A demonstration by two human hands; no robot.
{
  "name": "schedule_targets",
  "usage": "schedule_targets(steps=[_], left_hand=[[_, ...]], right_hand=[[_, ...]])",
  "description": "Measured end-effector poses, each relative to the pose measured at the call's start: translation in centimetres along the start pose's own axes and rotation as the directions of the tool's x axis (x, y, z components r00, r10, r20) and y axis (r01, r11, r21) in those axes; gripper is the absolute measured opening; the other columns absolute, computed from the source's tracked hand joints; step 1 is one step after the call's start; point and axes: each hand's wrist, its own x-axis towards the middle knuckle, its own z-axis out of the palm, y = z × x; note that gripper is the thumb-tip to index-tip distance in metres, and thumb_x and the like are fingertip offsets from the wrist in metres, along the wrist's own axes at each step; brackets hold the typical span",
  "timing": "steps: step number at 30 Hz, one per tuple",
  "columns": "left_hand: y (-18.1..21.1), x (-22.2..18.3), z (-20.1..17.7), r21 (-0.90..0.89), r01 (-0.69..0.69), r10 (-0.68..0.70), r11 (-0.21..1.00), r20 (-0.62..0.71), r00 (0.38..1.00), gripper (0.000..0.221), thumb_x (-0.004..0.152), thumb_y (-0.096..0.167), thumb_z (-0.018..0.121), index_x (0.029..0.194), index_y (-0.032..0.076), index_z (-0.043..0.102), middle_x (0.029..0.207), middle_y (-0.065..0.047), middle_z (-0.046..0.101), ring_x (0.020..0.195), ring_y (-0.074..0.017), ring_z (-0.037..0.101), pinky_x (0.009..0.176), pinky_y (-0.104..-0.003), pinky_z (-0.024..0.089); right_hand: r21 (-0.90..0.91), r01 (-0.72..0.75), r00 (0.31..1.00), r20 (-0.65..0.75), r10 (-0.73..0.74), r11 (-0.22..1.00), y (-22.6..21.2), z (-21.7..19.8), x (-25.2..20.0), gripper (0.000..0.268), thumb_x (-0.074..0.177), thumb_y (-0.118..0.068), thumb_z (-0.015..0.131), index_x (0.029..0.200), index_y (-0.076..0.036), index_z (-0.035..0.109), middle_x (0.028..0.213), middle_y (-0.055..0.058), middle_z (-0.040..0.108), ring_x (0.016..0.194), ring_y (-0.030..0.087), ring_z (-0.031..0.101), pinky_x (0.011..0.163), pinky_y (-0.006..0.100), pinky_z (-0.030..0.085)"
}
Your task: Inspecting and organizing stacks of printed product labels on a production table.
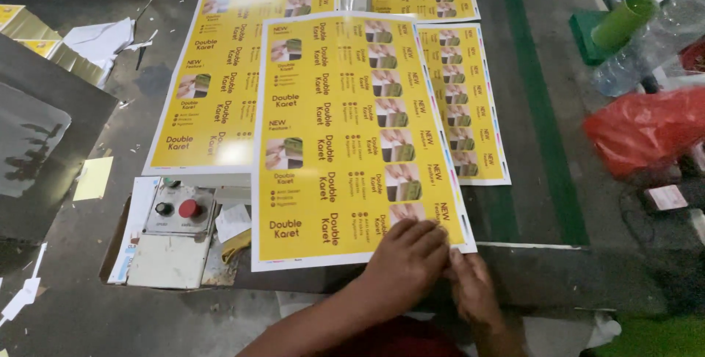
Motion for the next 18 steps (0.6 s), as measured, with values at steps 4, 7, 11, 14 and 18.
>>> schedule_targets(steps=[4,7,11,14,18], left_hand=[[0.2,-0.5,-0.9,-0.042,0.019,-0.014,0.999,0.133,0.991,0.030,0.095,0.021,0.064,0.112,-0.003,0.066,0.126,-0.020,0.066,0.121,-0.0373,0.061,0.107,-0.051,0.041],[-1.6,-1.0,-2.8,0.034,0.085,-0.089,0.996,0.123,0.988,0.031,0.095,0.022,0.066,0.115,-0.002,0.068,0.126,-0.019,0.068,0.123,-0.0362,0.061,0.109,-0.052,0.040],[-6.8,-1.9,-5.4,0.335,0.305,-0.321,0.891,-0.010,0.947,0.028,0.100,0.024,0.060,0.124,0.010,0.065,0.135,-0.013,0.069,0.131,-0.0310,0.060,0.115,-0.053,0.040],[-11.2,-3.0,-6.2,0.443,0.396,-0.351,0.804,-0.184,0.918,0.033,0.099,0.023,0.064,0.124,0.001,0.070,0.131,-0.018,0.072,0.129,-0.0339,0.064,0.111,-0.048,0.045],[-13.7,-5.2,-5.4,0.520,0.449,-0.429,0.727,-0.167,0.888,0.067,0.099,0.046,0.062,0.143,-0.004,0.055,0.155,-0.024,0.050,0.147,-0.0379,0.045,0.119,-0.051,0.030]], right_hand=[[-0.074,-0.059,0.938,-0.344,0.030,0.996,-2.8,0.9,0.8,0.030,0.104,-0.014,0.060,0.121,0.010,0.066,0.091,0.014,0.067,0.070,0.015,0.056,0.060,0.026,0.045],[-0.092,0.045,0.936,-0.344,-0.074,0.995,-4.6,-0.3,0.0,0.026,0.106,-0.011,0.056,0.122,0.008,0.063,0.082,0.014,0.065,0.063,0.016,0.058,0.055,0.027,0.047],[-0.160,-0.049,0.856,-0.515,-0.041,0.986,-6.7,-2.6,-1.7,0.030,0.111,-0.011,0.051,0.131,0.010,0.051,0.090,0.018,0.060,0.070,0.022,0.058,0.062,0.034,0.050],[-0.157,-0.097,0.831,-0.556,-0.007,0.983,-6.1,-7.1,-3.2,0.024,0.113,-0.009,0.049,0.131,0.007,0.050,0.095,0.019,0.059,0.074,0.025,0.057,0.064,0.037,0.049],[-0.182,-0.116,0.796,-0.605,-0.019,0.976,-3.2,-14.4,-5.1,0.029,0.112,-0.010,0.053,0.136,0.006,0.053,0.089,0.018,0.064,0.065,0.022,0.061,0.053,0.033,0.049]])
